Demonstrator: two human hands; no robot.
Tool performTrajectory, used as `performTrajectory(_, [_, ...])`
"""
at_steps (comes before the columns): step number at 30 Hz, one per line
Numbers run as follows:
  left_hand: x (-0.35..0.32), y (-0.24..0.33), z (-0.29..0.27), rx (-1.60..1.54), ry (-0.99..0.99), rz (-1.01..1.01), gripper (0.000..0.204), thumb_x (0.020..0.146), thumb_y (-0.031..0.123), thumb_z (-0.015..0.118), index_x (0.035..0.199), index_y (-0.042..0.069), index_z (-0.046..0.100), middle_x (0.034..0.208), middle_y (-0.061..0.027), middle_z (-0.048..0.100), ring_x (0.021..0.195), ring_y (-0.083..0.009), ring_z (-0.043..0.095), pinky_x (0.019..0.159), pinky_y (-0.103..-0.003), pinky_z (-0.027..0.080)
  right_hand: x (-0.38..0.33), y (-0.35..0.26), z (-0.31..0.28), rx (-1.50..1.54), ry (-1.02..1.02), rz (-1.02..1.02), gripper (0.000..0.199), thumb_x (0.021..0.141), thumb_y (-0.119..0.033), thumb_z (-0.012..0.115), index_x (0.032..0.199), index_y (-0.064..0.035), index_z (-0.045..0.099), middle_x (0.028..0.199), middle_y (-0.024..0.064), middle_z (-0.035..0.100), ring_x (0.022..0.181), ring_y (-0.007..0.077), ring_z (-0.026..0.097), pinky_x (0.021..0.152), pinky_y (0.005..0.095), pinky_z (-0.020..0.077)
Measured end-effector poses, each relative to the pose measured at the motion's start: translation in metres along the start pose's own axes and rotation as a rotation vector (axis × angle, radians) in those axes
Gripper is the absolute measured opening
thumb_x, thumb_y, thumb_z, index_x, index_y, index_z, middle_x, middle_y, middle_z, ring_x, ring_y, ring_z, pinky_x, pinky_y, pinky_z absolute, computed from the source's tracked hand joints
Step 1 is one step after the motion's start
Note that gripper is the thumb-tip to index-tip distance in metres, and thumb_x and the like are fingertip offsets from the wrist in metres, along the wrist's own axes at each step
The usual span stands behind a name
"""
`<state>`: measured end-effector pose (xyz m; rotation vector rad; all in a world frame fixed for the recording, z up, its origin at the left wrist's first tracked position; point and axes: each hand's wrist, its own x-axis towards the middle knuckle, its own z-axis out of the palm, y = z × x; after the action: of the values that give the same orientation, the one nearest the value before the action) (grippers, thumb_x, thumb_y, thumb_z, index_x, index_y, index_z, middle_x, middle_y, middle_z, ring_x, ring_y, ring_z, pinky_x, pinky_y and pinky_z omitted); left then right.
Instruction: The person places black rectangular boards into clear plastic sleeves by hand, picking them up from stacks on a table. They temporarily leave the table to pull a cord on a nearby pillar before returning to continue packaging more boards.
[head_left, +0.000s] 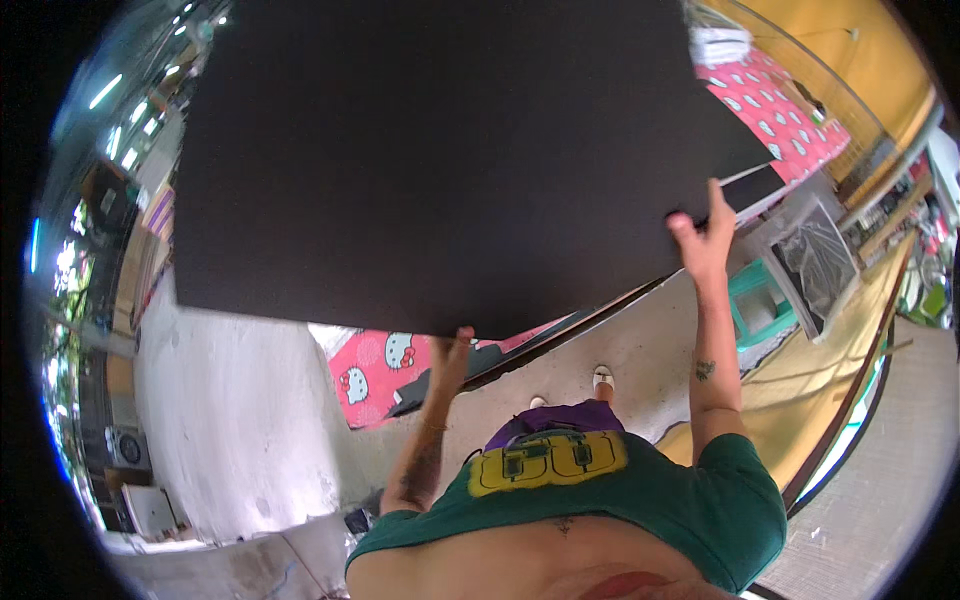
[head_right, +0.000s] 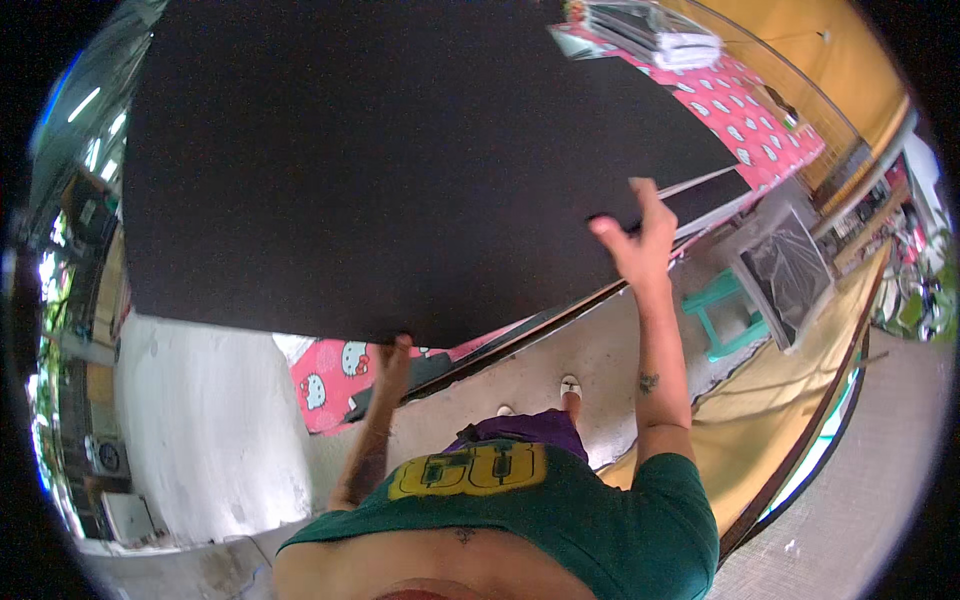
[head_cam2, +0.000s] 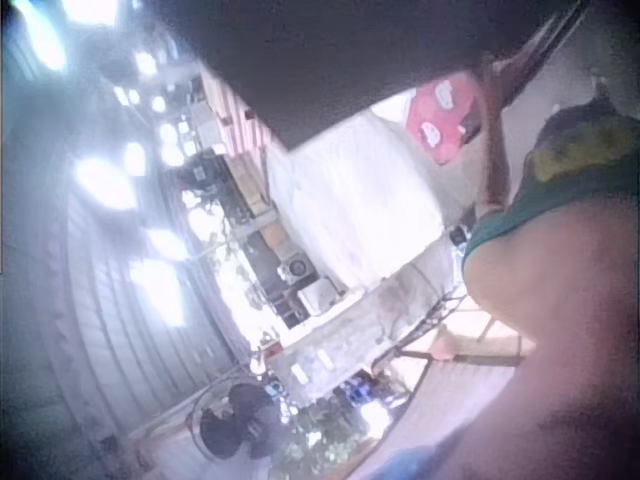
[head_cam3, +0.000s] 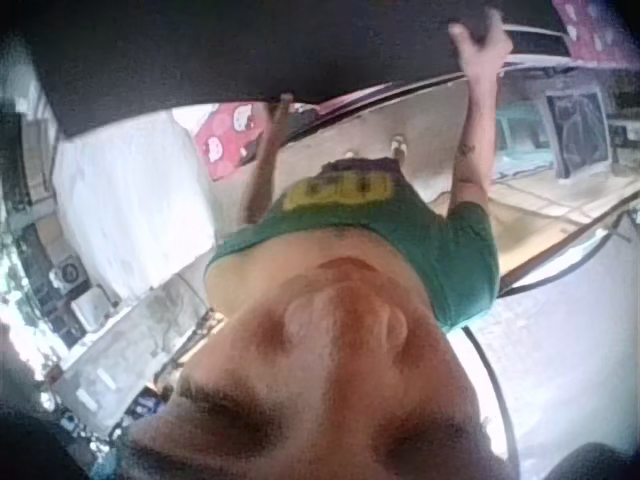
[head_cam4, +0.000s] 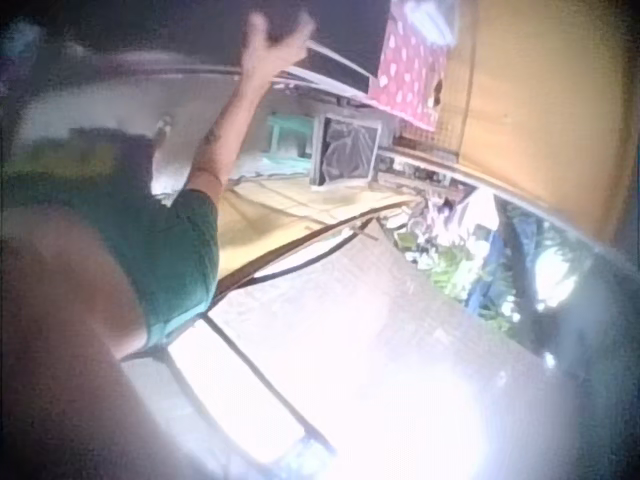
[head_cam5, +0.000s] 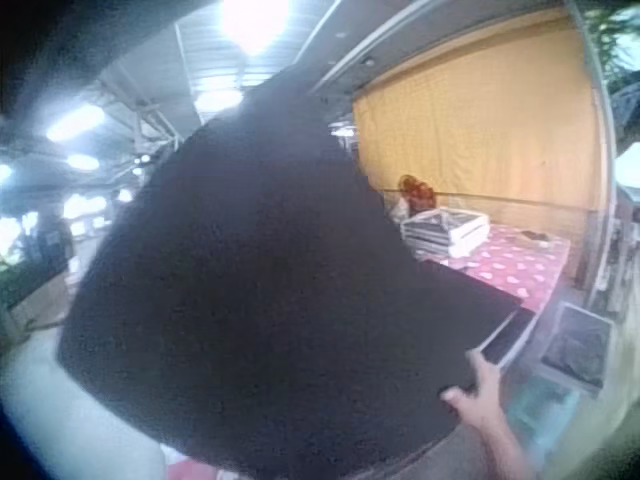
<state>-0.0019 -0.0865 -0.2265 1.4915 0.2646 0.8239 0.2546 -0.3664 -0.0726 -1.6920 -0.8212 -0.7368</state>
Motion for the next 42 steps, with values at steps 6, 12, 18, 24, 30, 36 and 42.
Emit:
performTrajectory(6, [-0.011, -0.043, -0.013, 0.029, -0.072, -0.182, 0.064, 0.087, 0.047, 0.059, 0.128, 0.001, 0.041, 0.111, -0.0045, 0.053, 0.095, -0.0135, 0.05, 0.08, -0.03, 0.042, 0.018, -0.048, -0.014, -0.094, -0.152, 0.025, 0.069, 0.06, -0.056, 0.079, 0.094, -0.0002, 0.056, 0.075, 0.0152, 0.061, 0.071, 0.0265, 0.065, 0.065, 0.0325, 0.0492])
performTrajectory(12, [-0.005, -0.034, 0.007, 0.073, 0.01, -0.143, 0.068, 0.088, 0.048, 0.058, 0.131, 0.0, 0.037, 0.116, -0.0061, 0.05, 0.1, -0.0156, 0.047, 0.085, -0.031, 0.04, 0.014, -0.04, -0.005, -0.085, -0.161, -0.003, 0.063, 0.063, -0.049, 0.08, 0.095, -0.0006, 0.056, 0.078, 0.0158, 0.062, 0.074, 0.0287, 0.065, 0.067, 0.0335, 0.0489])
performTrajectory(18, [-0.01, 0.02, 0.004, -0.092, 0.162, -0.198, 0.061, 0.089, 0.034, 0.061, 0.133, -0.001, 0.036, 0.124, -0.0108, 0.048, 0.108, -0.0203, 0.048, 0.091, -0.033, 0.04, -0.001, -0.068, -0.012, 0.007, -0.169, 0.308, 0.052, 0.074, -0.04, 0.074, 0.095, 0.0039, 0.055, 0.08, 0.0183, 0.065, 0.076, 0.0231, 0.065, 0.068, 0.0347, 0.0487])
performTrajectory(24, [-0.013, 0.06, -0.009, 0.077, 0.23, -0.3, 0.049, 0.084, 0.019, 0.064, 0.122, -0.006, 0.048, 0.111, -0.0119, 0.059, 0.097, -0.0196, 0.056, 0.088, -0.03, 0.044, -0.091, -0.014, 0.025, -0.119, -0.202, 0.593, 0.066, 0.081, -0.049, 0.065, 0.111, 0.0095, 0.056, 0.098, 0.0276, 0.064, 0.097, 0.0311, 0.063, 0.084, 0.0376, 0.0462])
performTrajectory(30, [0.0, 0.008, -0.006, 0.363, 0.236, -0.538, 0.044, 0.079, 0.029, 0.067, 0.104, -0.007, 0.061, 0.092, -0.0147, 0.067, 0.081, -0.0212, 0.064, 0.074, -0.031, 0.049, -0.152, 0.059, 0.041, -0.119, -0.407, 0.998, 0.077, 0.082, -0.054, 0.061, 0.117, 0.0136, 0.052, 0.112, 0.0307, 0.058, 0.106, 0.0363, 0.058, 0.09, 0.0379, 0.044])
performTrajectory(36, [0.038, -0.006, -0.004, 0.616, 0.113, -0.768, 0.054, 0.077, 0.045, 0.065, 0.094, -0.006, 0.064, 0.084, -0.0172, 0.068, 0.078, -0.0259, 0.067, 0.069, -0.035, 0.05, -0.147, 0.08, 0.055, 0.154, -0.52, 1.183, 0.067, 0.084, -0.045, 0.065, 0.115, 0.0128, 0.053, 0.114, 0.0245, 0.059, 0.106, 0.0291, 0.058, 0.09, 0.0331, 0.0438])
performTrajectory(42, [0.108, 0.004, -0.02, 1.276, 0.091, -0.273, 0.045, 0.085, 0.04, 0.058, 0.085, -0.005, 0.064, 0.086, -0.0193, 0.067, 0.082, -0.0385, 0.063, 0.072, -0.047, 0.048, -0.147, 0.119, 0.062, 0.219, -0.495, 1.168, 0.064, 0.083, -0.041, 0.068, 0.117, 0.0115, 0.052, 0.111, 0.0194, 0.06, 0.1, 0.0254, 0.059, 0.087, 0.0317, 0.0449])
